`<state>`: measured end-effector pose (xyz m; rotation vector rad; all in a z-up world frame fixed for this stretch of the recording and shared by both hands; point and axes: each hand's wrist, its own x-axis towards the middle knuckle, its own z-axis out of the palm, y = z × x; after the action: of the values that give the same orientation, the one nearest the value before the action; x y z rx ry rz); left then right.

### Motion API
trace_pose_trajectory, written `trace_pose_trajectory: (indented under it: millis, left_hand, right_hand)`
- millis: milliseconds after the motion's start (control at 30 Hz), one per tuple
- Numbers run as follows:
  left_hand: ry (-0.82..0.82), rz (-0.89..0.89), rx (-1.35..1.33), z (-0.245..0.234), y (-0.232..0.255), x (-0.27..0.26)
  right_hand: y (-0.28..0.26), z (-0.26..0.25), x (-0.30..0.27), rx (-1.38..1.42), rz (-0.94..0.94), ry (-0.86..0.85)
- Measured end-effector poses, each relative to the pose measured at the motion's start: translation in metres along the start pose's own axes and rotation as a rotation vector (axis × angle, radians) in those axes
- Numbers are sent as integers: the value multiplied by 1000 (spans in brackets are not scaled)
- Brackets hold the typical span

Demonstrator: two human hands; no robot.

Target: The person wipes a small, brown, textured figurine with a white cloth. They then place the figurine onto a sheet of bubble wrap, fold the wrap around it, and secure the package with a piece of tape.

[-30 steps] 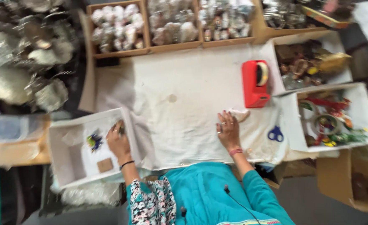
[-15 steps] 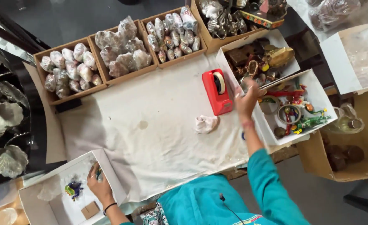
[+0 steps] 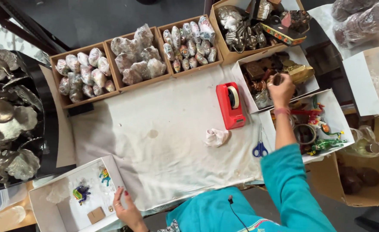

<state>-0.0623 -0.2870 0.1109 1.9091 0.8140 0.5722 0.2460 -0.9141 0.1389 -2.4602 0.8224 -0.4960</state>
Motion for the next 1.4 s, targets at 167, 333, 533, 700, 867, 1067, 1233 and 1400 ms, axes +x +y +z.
trace_pose_trajectory:
  millis: [167,333,533,700,867,1067,1233,1400]
  left_hand:
    - [-163,139,85,28,47,-10]
    - [-504,-2,-170,101,60,-25]
    - [-1123,-56,-552,180,90,-54]
    - [-1131,-279,-785,218,63,-57]
    - [-1071,-661,-1082,237,19,-66]
    - [-914,-699,-1131,256,-28,-32]
    - [-905,-665,-1164,266,-32,14]
    - [-897,-627,-1099,252,20,22]
  right_hand:
    - [-31,-58,-44,709,-19,-27]
    - [-73,-59,-135,1465,113,-441]
    - [-101,-4,-260,1702,172,-800]
    - [-104,27,-309,1375,89,-955]
    - [-101,34,-313,759,-308,-820]
    - [-69,35,-310,68,-671,-339]
    - [-14,80,-319,-45,-627,-206]
    - [-3,97,-302,202,-437,-214]
